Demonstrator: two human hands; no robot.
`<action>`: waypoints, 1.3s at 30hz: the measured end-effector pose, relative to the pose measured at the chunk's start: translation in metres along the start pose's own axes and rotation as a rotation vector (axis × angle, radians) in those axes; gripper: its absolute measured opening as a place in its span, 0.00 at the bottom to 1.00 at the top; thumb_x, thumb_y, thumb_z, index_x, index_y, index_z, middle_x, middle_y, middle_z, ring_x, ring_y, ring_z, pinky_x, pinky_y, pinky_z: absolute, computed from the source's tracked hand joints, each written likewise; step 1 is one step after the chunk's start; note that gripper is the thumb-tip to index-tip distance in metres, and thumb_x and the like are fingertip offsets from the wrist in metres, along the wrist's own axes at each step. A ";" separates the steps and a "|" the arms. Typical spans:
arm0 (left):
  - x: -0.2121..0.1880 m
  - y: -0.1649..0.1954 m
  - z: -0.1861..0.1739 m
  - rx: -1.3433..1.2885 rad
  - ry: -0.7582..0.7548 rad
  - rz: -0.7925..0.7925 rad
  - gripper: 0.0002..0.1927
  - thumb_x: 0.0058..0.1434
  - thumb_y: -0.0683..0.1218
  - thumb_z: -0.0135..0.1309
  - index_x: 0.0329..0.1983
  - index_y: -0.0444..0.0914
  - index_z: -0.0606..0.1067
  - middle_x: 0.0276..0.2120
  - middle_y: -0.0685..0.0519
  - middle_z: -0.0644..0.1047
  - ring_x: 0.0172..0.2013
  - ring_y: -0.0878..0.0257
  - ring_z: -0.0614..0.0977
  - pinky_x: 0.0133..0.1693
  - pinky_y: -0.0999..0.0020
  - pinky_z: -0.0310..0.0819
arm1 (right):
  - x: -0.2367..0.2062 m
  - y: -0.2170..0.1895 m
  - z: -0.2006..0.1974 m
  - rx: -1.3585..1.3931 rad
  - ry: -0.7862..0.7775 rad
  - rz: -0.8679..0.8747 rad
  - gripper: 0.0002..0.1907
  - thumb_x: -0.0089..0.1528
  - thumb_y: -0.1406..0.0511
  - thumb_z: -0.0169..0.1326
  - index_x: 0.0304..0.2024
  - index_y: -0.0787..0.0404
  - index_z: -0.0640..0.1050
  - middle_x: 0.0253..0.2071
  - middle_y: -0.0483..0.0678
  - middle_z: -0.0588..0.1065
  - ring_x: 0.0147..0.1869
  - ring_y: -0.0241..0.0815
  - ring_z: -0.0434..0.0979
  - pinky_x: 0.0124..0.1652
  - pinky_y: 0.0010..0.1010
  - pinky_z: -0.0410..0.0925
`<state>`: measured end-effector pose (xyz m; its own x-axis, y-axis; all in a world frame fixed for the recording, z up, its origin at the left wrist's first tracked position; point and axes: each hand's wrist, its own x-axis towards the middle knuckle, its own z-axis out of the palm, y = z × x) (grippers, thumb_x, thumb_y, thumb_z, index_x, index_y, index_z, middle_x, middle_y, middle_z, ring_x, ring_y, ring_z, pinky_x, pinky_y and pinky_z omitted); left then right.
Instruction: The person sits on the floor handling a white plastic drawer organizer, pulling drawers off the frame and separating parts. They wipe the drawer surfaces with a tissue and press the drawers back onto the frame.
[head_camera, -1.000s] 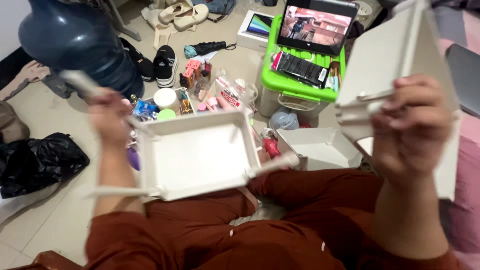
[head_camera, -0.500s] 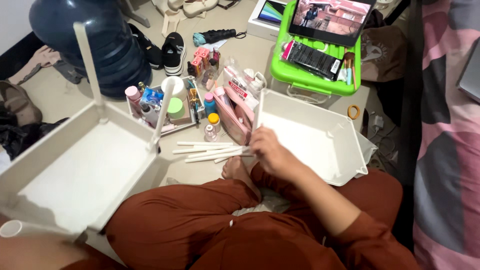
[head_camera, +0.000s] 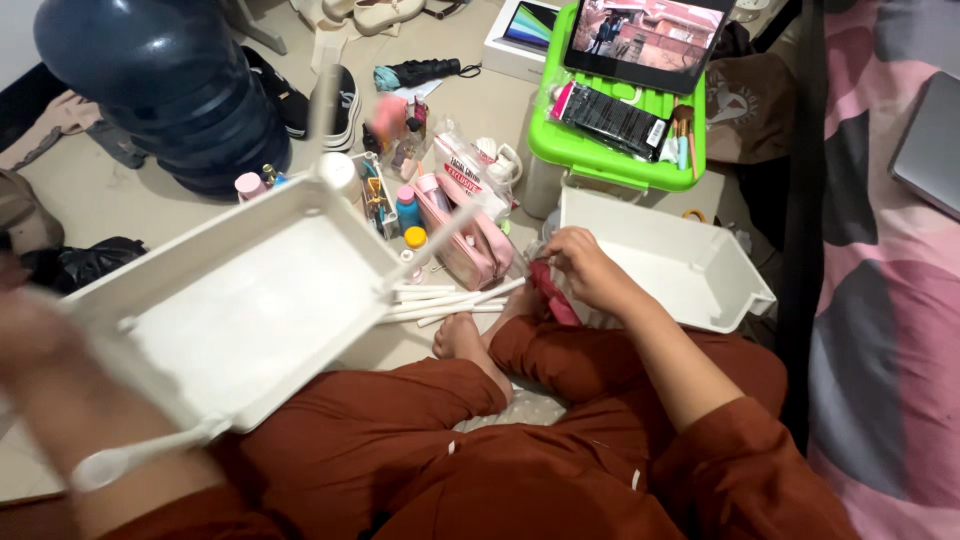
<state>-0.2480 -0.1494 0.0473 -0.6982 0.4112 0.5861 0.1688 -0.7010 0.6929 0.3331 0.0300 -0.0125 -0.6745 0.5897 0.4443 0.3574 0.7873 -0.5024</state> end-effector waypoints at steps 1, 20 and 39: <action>0.000 -0.008 0.012 0.000 -0.037 0.009 0.11 0.79 0.36 0.53 0.57 0.41 0.67 0.51 0.51 0.77 0.37 0.71 0.73 0.35 0.78 0.65 | -0.006 0.007 0.002 0.023 -0.004 0.042 0.21 0.54 0.81 0.52 0.47 0.60 0.74 0.49 0.53 0.72 0.59 0.57 0.71 0.58 0.40 0.66; -0.153 -0.060 0.194 0.080 -0.067 -0.106 0.20 0.76 0.56 0.48 0.53 0.35 0.70 0.44 0.57 0.74 0.46 0.70 0.73 0.53 0.74 0.68 | -0.071 0.007 -0.006 0.698 -0.009 0.407 0.33 0.53 0.70 0.55 0.63 0.57 0.72 0.73 0.52 0.61 0.73 0.52 0.65 0.62 0.42 0.64; -0.258 -0.027 0.072 -0.005 -0.537 -0.494 0.40 0.73 0.70 0.26 0.46 0.35 0.79 0.43 0.49 0.80 0.47 0.58 0.80 0.58 0.59 0.65 | -0.072 -0.027 0.064 0.936 0.950 0.644 0.27 0.70 0.46 0.50 0.26 0.54 0.61 0.19 0.40 0.58 0.20 0.35 0.56 0.21 0.30 0.52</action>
<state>-0.0225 -0.1952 -0.0924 -0.2542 0.9086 0.3314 -0.0819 -0.3617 0.9287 0.3309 -0.0451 -0.0789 0.2319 0.9688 0.0869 -0.3617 0.1688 -0.9169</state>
